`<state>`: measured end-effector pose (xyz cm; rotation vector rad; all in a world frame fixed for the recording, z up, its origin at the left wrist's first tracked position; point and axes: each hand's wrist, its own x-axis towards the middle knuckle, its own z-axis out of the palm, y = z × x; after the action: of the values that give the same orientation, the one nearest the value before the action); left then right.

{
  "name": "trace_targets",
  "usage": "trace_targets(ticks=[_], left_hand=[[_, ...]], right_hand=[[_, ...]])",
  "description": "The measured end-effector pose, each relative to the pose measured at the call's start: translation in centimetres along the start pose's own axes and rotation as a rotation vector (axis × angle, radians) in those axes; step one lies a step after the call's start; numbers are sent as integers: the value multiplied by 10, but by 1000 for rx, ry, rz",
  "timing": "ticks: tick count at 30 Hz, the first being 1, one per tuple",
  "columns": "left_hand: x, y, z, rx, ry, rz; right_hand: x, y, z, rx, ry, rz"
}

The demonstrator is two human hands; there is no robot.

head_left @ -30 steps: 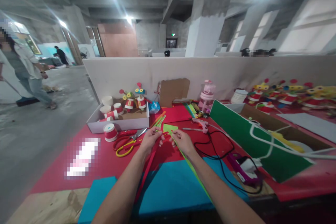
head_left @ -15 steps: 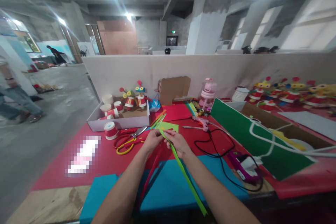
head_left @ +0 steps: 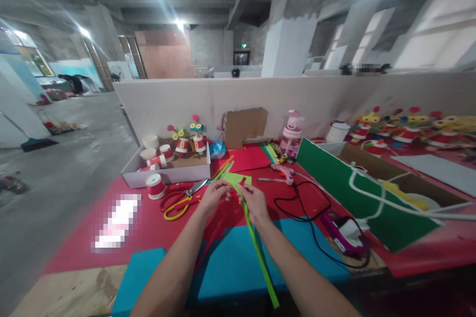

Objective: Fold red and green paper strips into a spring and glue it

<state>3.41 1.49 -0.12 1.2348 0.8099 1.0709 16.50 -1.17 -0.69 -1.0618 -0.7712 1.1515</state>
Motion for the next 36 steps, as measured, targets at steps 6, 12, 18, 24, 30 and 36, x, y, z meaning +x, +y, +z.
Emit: trace_targets(ticks=[6, 12, 18, 24, 30, 36], left_hand=[[-2, 3, 3, 40, 29, 10], [-6, 17, -4, -329, 90, -97], [-9, 23, -1, -394, 21, -191], [-7, 16, 1, -257, -2, -183], [-2, 0, -3, -73, 9, -172], [-1, -6, -2, -57, -38, -210]], right_hand=[[-2, 3, -4, -135, -49, -25], [10, -29, -30, -10, -90, -18], [3, -74, -38, 15, -585, 220], [5, -39, -15, -306, -492, 80], [16, -8, -9, -248, -298, -7], [20, 1, -10, -334, -371, -33]])
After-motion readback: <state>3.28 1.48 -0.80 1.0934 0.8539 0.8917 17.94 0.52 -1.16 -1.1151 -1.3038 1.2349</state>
